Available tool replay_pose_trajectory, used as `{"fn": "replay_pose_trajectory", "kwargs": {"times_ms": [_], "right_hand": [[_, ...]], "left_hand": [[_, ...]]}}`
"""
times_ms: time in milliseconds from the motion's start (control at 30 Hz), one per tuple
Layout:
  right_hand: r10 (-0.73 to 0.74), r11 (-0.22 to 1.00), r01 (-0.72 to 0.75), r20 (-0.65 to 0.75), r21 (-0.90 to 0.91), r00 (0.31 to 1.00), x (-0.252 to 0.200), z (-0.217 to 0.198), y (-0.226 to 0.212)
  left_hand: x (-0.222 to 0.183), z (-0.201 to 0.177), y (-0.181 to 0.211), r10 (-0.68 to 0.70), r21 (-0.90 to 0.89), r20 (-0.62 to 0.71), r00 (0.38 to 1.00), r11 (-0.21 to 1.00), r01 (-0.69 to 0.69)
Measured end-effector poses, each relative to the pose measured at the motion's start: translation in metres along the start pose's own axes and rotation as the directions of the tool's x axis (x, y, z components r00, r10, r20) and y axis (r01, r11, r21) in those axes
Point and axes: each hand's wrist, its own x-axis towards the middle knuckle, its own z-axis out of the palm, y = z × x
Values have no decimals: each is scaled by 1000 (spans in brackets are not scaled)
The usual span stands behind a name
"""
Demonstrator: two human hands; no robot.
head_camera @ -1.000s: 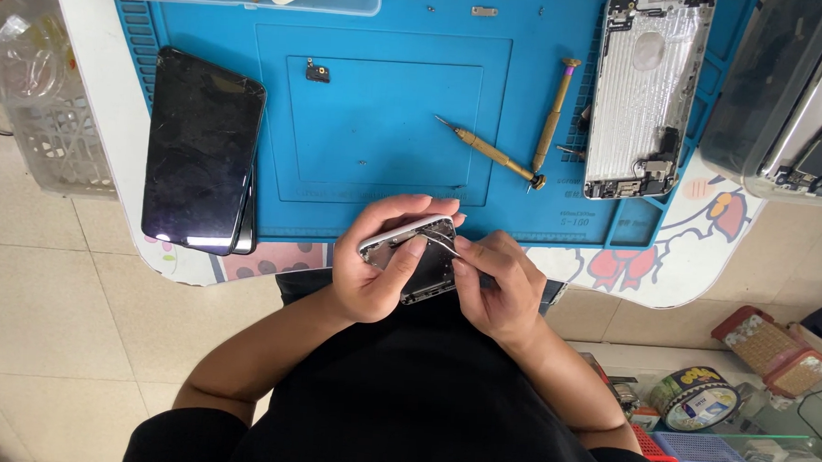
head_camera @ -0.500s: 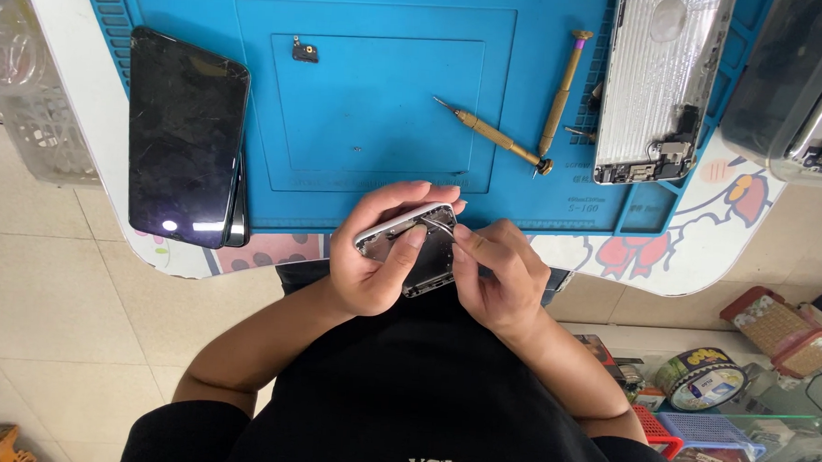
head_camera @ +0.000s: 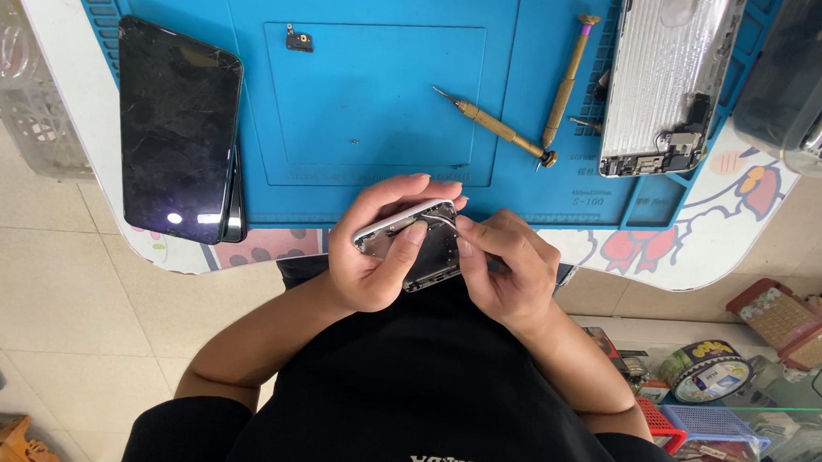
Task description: The person disassembles a smartphone at a repair bench. They pry the frame with a pick, unscrew internal screws with a screwdriver, lift out small components with tweezers, and handle the separated back housing and midframe while sorting tiny parts on the mat.
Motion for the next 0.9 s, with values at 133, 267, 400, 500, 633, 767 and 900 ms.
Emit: {"fn": "replay_pose_trajectory", "kwargs": {"times_ms": [133,267,400,500,633,767,900], "right_hand": [[-1,1000,1,6,4,1000,1,-1,-1],[-43,999,43,-6,-33,999,1,1,-2],[-85,986,80,-28,-146,996,-1,6,-6],[-104,975,97,-27,-201,994,-2,9,-5],[-135,965,130,-7,-227,991,-3,9,-3],[-157,961,155,7,-230,987,-5,10,-2],[-162,962,159,6,-223,987,-5,12,-1]], "left_hand": [[-1,0,-1,-1,15,-9,1000,1000,1],[-1,1,-1,11,5,-14,1000,1000,-11],[-1,1,-3,39,19,-30,999,999,-39],[-2,1,-5,43,16,-58,997,999,-42],[2,4,-1,61,41,-76,995,997,-58],[5,2,0,104,80,-73,992,992,-98],[5,2,0,104,89,-78,992,991,-97]]}}
